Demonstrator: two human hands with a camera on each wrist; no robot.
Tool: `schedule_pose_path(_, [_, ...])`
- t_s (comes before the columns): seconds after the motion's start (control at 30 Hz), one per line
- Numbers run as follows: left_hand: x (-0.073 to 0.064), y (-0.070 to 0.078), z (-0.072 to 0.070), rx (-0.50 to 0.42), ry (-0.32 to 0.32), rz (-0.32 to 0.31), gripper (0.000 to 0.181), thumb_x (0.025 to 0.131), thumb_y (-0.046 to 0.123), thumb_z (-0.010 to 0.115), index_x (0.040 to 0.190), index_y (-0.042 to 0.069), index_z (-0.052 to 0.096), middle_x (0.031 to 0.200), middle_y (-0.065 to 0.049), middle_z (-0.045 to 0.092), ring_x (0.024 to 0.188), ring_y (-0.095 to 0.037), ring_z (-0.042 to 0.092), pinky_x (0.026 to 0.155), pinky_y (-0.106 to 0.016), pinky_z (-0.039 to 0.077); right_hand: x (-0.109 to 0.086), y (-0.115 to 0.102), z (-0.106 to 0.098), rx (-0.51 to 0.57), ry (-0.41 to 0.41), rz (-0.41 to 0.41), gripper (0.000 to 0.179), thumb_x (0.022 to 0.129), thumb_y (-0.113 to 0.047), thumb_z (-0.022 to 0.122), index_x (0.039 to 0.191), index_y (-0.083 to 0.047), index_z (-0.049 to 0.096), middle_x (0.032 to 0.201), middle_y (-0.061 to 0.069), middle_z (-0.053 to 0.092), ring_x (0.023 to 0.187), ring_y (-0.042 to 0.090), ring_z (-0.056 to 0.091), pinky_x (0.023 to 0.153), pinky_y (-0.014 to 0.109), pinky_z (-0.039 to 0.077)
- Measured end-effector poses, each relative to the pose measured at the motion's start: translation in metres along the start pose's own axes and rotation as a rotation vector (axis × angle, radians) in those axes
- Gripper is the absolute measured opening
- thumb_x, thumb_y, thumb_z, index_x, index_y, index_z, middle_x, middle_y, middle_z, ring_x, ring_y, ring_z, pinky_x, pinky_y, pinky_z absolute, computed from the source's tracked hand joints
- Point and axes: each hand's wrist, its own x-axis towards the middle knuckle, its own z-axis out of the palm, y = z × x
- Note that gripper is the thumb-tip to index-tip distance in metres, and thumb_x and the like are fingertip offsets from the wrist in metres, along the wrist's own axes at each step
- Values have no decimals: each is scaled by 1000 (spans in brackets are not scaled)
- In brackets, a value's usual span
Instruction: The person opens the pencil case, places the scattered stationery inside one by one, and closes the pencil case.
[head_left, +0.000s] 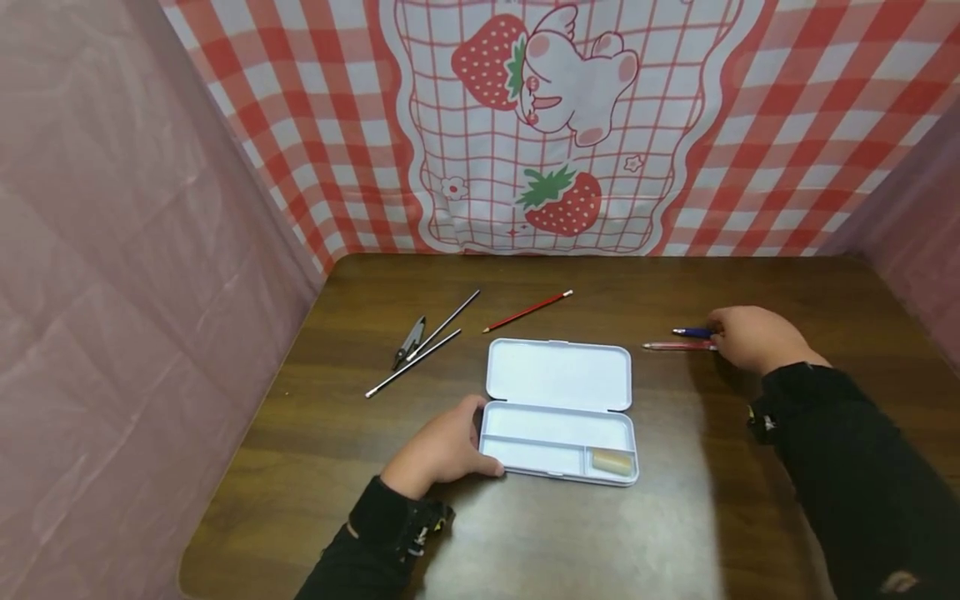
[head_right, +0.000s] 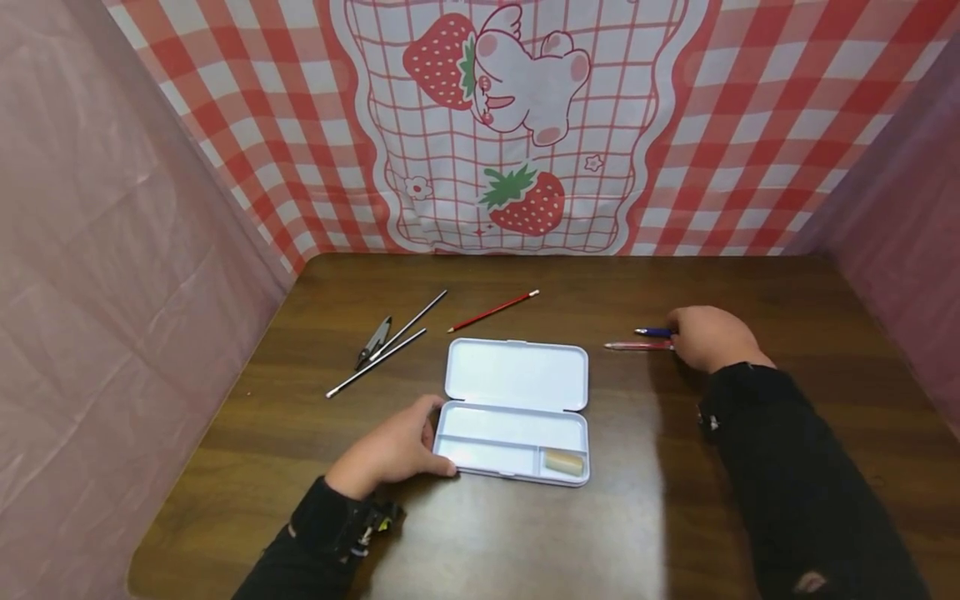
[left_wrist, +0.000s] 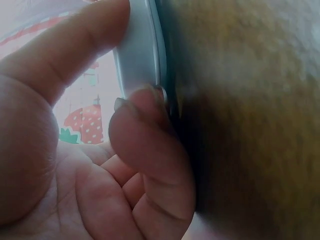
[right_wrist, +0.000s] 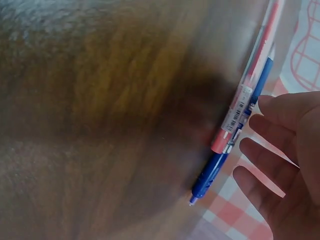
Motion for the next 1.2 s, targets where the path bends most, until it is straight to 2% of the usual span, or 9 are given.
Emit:
schedule_pose_path(0.23, [0, -1, -1, -9, -8, -8, 87, 75, 32, 95, 143, 9, 46, 135, -13, 59, 107, -25, 56, 104, -51, 43, 0, -4, 4, -18, 15, 0, 24, 96, -3, 63, 119, 4, 69, 106, 24, 69, 90, 34, 64, 81, 59, 51])
schedule_pose_path(0.43, [0, -1, -1, -16, -11, -3, 85, 75, 31, 94, 142, 9, 46, 133, -14, 60, 106, -25, 56, 103, -52, 44, 3, -6, 5, -33, 27, -18, 13, 93, 0, 65, 104, 0, 71, 90, 11, 68, 77, 26, 58, 75, 54, 51])
schedule_pose_path(0.6, [0, -1, -2, -17, -14, -8, 86, 75, 31, 94, 142, 9, 46, 134, -14, 60, 106, -25, 56, 104, -52, 44, 5, -8, 3, -31, 10, -17, 10, 91, 4, 65, 95, -3, 71, 81, 5, 64, 72, 24, 53, 71, 50, 50])
schedule_pose_path(0.8, [0, -1, -2, -15, -21, -22, 88, 75, 32, 94, 144, 10, 45, 132, -13, 60, 105, -25, 56, 103, -52, 44, 9, -9, 5, -109, 9, -49, 20, 91, 4, 66, 78, -10, 64, 72, 2, 56, 67, 23, 48, 65, 45, 46])
schedule_pose_path(1.0, [1, -2, -1, -18, -22, -23, 88, 75, 33, 94, 145, 10, 45, 135, -14, 59, 107, -25, 56, 104, -52, 43, 11, -11, 8, -136, 34, -61, 21, 90, 5, 66, 76, -10, 62, 72, 2, 56, 68, 23, 49, 66, 45, 47])
schedule_pose_path(1.2, [1, -3, -2, -19, -24, -21, 87, 75, 33, 95, 144, 11, 46, 134, -13, 59, 106, -24, 56, 103, -53, 44, 11, -10, 7, -117, 16, -56, 18, 89, 3, 68, 77, -8, 61, 72, 3, 56, 67, 24, 48, 65, 45, 46])
